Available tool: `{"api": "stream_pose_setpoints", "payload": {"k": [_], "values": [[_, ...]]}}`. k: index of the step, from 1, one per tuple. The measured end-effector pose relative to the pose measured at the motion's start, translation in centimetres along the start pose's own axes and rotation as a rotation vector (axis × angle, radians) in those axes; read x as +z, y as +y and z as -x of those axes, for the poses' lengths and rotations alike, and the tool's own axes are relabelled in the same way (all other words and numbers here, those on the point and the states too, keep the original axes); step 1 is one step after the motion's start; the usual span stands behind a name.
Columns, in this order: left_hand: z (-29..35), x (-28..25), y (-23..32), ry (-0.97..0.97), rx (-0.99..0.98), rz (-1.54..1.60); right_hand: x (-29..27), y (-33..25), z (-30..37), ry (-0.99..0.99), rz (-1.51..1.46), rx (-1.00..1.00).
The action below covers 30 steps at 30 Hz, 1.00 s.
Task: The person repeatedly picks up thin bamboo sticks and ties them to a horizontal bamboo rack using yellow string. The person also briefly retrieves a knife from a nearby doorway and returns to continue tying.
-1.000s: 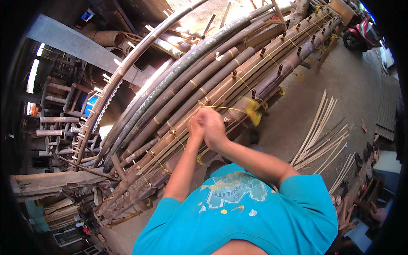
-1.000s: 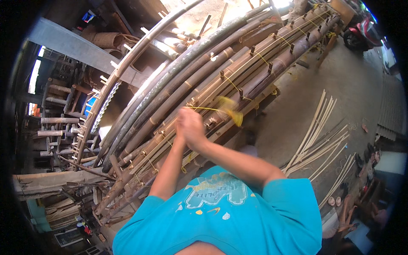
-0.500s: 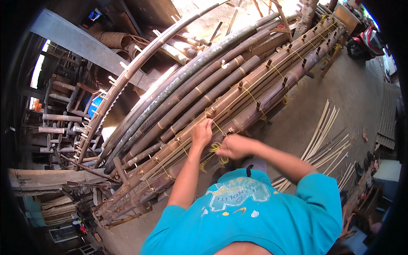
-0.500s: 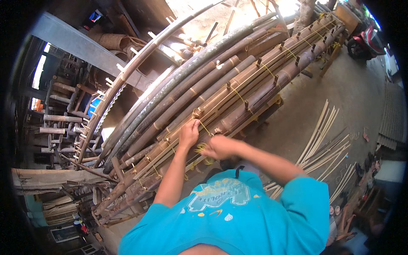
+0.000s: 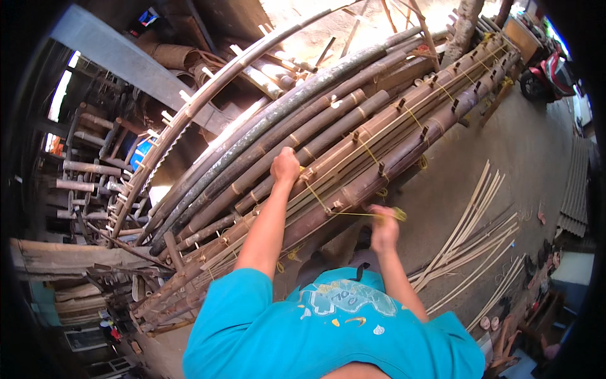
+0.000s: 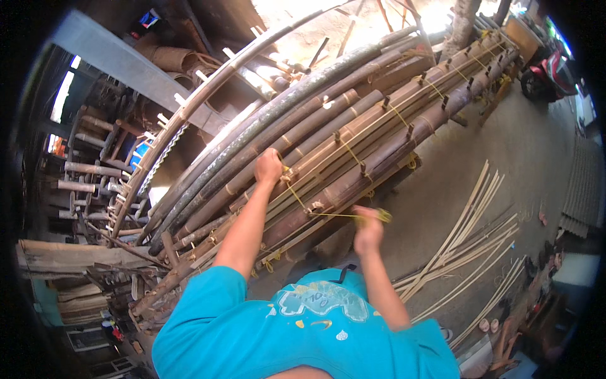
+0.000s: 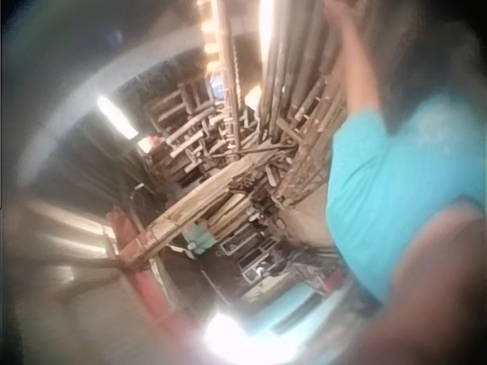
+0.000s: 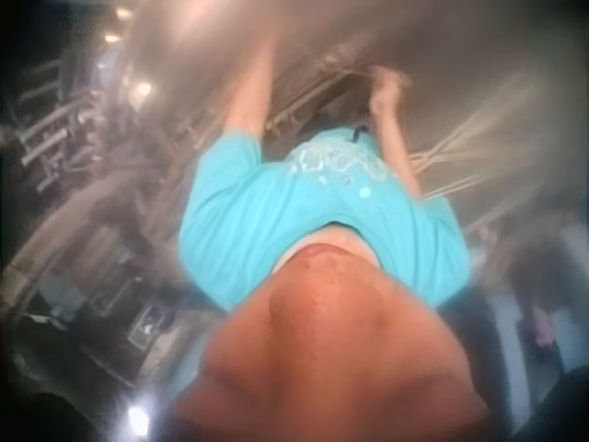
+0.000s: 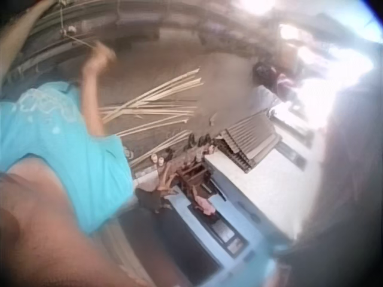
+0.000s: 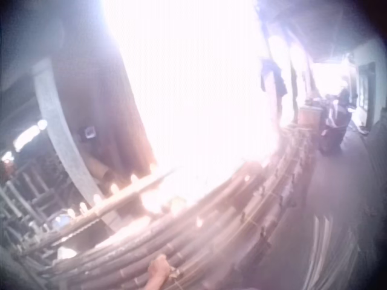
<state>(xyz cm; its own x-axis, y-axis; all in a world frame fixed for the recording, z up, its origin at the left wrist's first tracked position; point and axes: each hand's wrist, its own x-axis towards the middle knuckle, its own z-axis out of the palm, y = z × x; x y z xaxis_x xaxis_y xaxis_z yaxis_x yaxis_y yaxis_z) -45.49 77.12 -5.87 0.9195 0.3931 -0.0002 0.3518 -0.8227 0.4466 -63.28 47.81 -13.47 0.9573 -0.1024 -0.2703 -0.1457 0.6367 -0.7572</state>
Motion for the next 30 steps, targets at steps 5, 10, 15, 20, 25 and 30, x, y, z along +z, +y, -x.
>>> {"api": "stream_pose_setpoints", "payload": {"k": [5, 10, 15, 20, 25, 30], "values": [[-0.1, -1.8, -7.4, -0.067, 0.132, 0.134, -6.3, 6.2, 7.1, 0.435, -0.297, 0.648], [7.8, -11.9, -12.1, 0.039, 0.166, 0.087, 7.0, 8.0, 12.9, 0.002, -0.314, 0.982], [16.1, -12.8, -16.9, -0.367, 0.217, 0.021, 16.6, 9.8, 14.6, -0.091, -0.443, 0.76], [17.6, -9.0, -17.3, -0.07, 0.319, 0.149, 29.1, 11.2, 13.7, -0.293, 0.312, -0.185], [17.0, -8.5, -15.3, 0.125, 0.281, 0.248, 33.8, 7.7, 6.1, -0.679, 1.761, -0.721], [17.7, -11.3, -15.6, -0.166, 0.198, 0.109, 34.2, 4.2, 3.4, -0.865, 0.722, 0.201]]}}
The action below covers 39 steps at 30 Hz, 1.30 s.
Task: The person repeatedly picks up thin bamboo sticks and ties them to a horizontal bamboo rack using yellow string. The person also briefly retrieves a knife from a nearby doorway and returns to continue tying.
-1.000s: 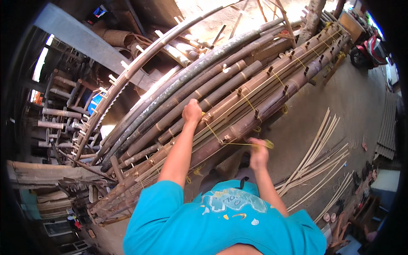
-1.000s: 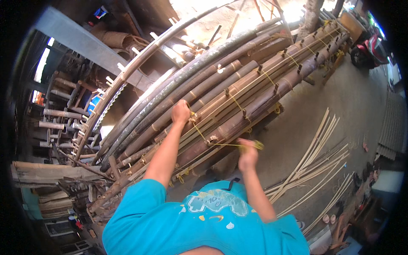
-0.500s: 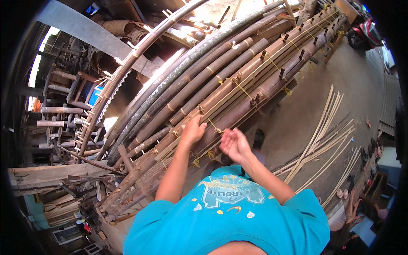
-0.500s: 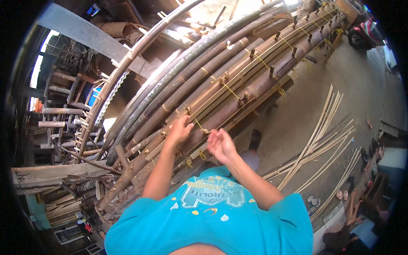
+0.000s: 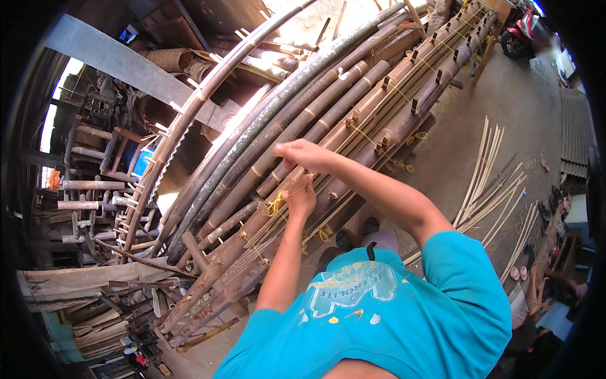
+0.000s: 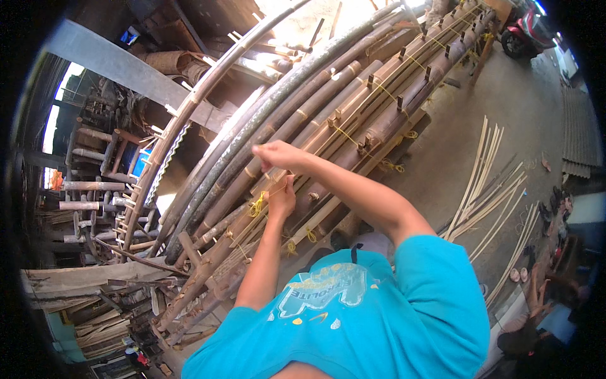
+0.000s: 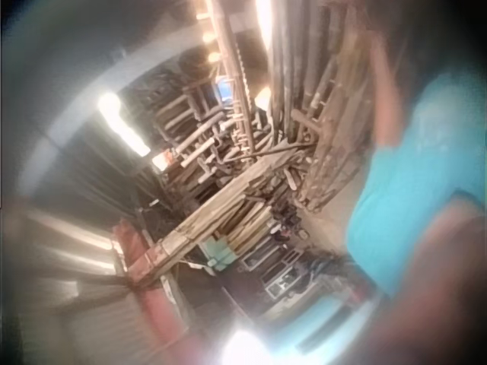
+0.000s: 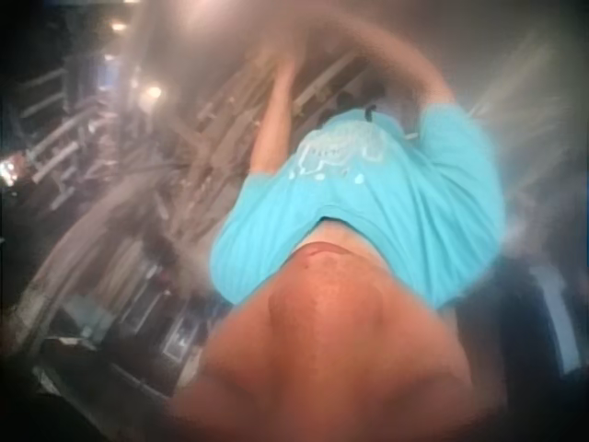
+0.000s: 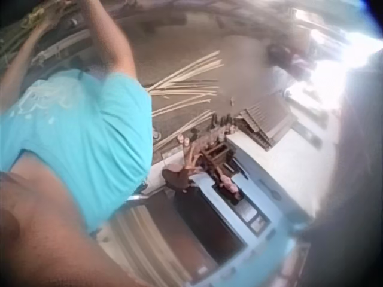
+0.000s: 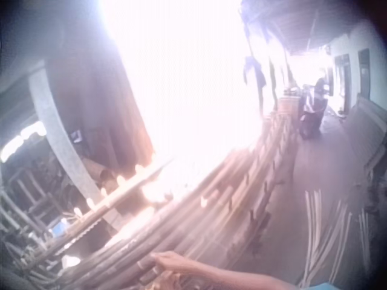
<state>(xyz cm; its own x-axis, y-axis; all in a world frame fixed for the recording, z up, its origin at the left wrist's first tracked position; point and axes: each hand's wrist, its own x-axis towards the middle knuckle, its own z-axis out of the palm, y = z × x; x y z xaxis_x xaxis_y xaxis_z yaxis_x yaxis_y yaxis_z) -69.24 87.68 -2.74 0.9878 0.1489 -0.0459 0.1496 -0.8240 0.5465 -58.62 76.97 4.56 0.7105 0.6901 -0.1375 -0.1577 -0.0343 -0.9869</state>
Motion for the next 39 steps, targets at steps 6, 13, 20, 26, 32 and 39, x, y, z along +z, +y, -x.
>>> {"api": "stream_pose_setpoints", "payload": {"k": [6, 13, 20, 26, 32, 39], "values": [[0.1, 0.7, -0.3, 0.109, 0.086, -0.009, 1.6, 8.7, 15.0, -0.31, 0.746, -0.091], [-8.1, -4.5, 4.4, 0.131, 0.056, 0.569, 3.0, 13.4, 14.6, -0.046, 0.602, -0.135], [-13.3, 2.1, -3.9, 0.257, -0.055, 0.017, 5.2, 15.3, 15.4, 0.073, 1.128, -0.358], [-11.9, -3.5, 3.7, 0.467, 0.423, 0.253, 10.7, 15.4, 15.4, 0.241, 1.07, -0.336], [-12.8, 0.5, -5.1, 0.181, -0.021, 0.003, 12.6, 13.2, 15.2, 0.24, 0.992, -0.24], [-0.5, -9.4, -9.6, 0.014, -0.018, -0.171, 18.1, 17.7, 15.3, -0.163, -0.347, 0.22]]}}
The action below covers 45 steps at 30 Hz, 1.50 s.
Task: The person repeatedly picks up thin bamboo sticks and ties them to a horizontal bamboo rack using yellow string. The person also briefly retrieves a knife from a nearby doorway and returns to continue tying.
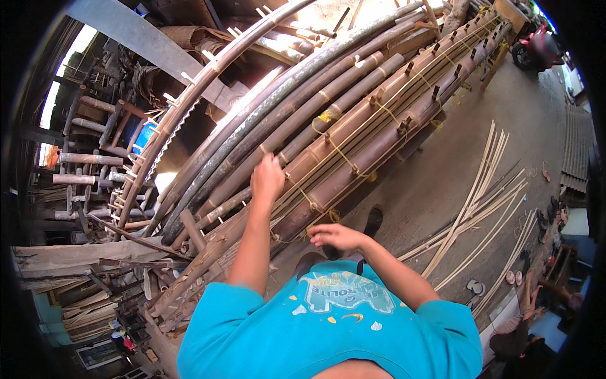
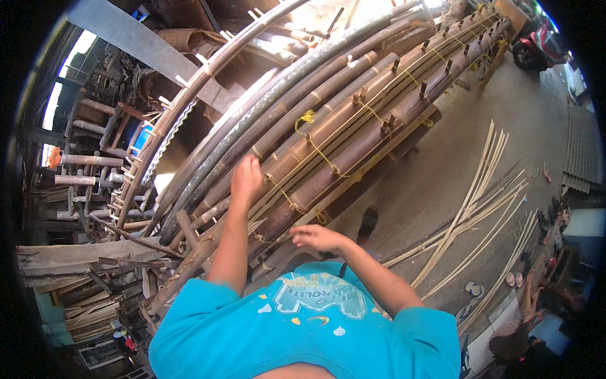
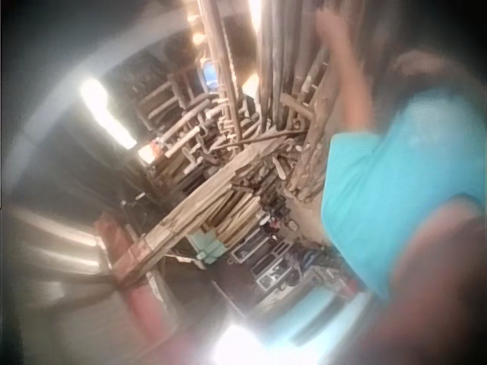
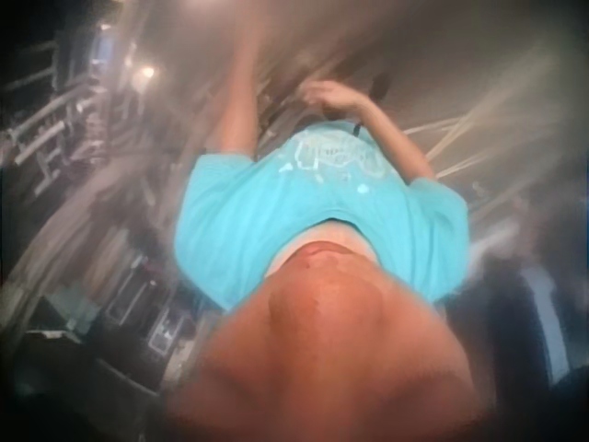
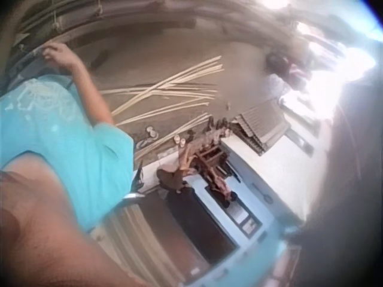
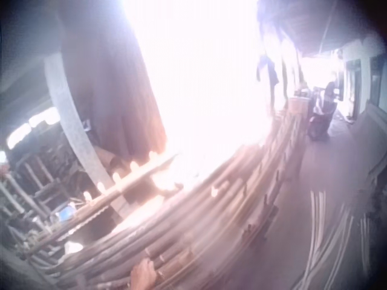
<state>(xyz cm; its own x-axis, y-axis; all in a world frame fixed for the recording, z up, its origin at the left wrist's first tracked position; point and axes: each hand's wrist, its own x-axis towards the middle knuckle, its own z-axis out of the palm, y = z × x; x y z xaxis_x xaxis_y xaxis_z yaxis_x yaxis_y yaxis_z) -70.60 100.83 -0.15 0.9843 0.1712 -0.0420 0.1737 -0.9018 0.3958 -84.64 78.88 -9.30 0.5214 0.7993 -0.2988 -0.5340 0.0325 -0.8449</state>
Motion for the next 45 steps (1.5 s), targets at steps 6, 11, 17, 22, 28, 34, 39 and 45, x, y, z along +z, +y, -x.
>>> {"api": "stream_pose_setpoints", "payload": {"k": [6, 11, 17, 22, 28, 34, 39, 45], "values": [[7.8, 1.3, -0.2, -0.227, 0.013, 0.004, 2.3, -6.9, -5.4, 0.841, -1.09, -0.651], [7.5, 8.3, -5.8, 0.128, 0.231, 0.217, 9.6, -13.1, -14.3, 0.642, 0.588, -0.491], [7.1, 2.5, -2.2, -0.2, -0.044, 0.338, -1.2, -16.2, -15.8, 0.672, 1.663, -0.259], [7.6, 3.0, -3.3, -0.099, 0.015, 0.28, 1.4, -19.3, -11.0, -0.03, 0.198, -0.29], [7.3, 3.2, -1.1, 0.063, 0.044, 0.362, 0.3, -3.0, -2.0, 0.042, 1.151, -0.601], [-2.1, -1.1, 0.6, 0.247, -0.043, 0.65, -0.1, -3.4, -2.2, 0.191, 1.162, -0.605], [-4.6, 4.1, -4.7, 0.285, -0.031, 0.155, 1.7, -3.9, -2.3, 0.216, 1.223, -0.529], [1.7, -4.3, -8.7, 0.131, 0.0, 0.201, 8.1, -3.7, -2.1, 0.192, 1.122, -0.379]]}}
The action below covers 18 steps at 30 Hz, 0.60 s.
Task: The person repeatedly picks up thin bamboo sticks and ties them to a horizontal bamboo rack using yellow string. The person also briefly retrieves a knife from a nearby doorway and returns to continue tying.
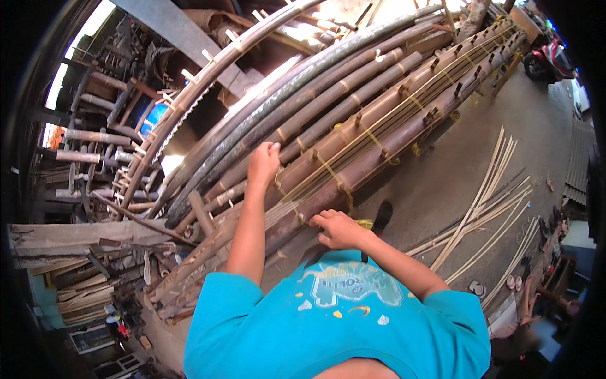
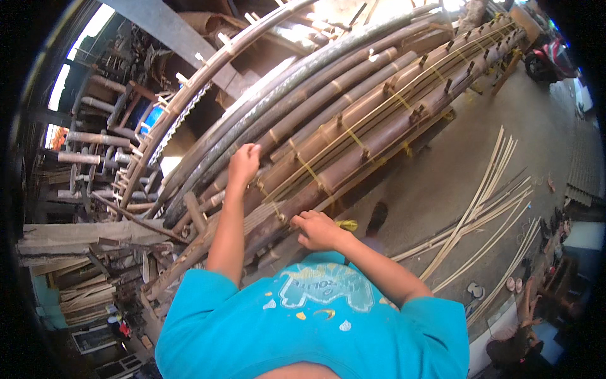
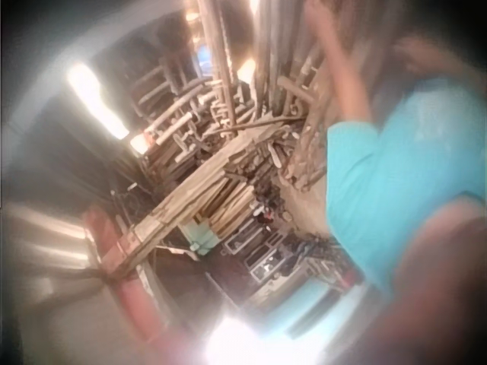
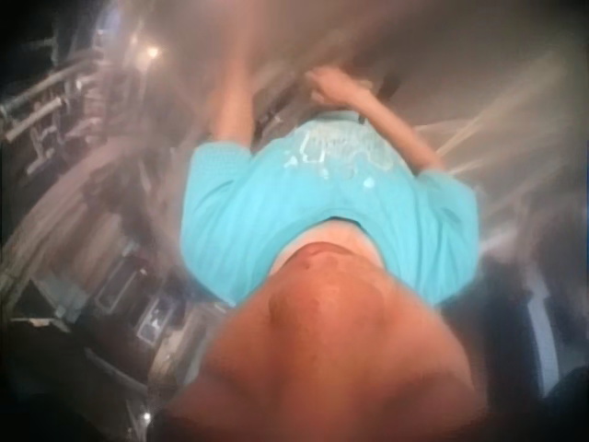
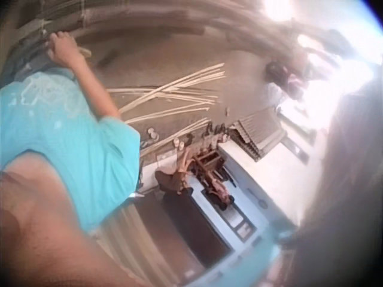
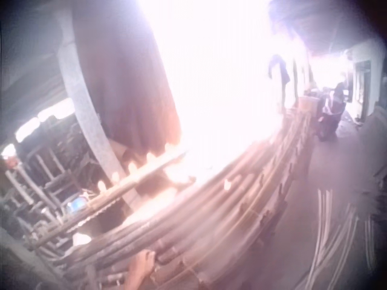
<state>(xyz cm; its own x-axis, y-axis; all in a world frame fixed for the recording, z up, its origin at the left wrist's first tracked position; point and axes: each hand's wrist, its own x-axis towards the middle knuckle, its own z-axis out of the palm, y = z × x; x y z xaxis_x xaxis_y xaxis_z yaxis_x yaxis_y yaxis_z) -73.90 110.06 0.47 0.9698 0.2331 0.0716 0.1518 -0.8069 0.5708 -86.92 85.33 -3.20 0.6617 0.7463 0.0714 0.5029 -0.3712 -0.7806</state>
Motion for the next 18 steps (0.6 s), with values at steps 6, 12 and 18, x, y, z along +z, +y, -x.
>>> {"api": "stream_pose_setpoints", "payload": {"k": [6, 12, 18], "values": [[12.8, -1.3, -4.4, -0.351, 0.049, 0.009, 6.2, -0.6, -1.3, 0.129, -1.945, 0.713], [14.1, 1.8, -5.7, -0.132, 0.078, -0.04, 5.8, -11.7, -12.7, 0.606, -0.449, 0.007], [13.0, -0.3, -4.6, -0.189, 0.069, 0.213, 2.4, -2.5, -19.6, 0.273, 0.782, 0.112]]}}
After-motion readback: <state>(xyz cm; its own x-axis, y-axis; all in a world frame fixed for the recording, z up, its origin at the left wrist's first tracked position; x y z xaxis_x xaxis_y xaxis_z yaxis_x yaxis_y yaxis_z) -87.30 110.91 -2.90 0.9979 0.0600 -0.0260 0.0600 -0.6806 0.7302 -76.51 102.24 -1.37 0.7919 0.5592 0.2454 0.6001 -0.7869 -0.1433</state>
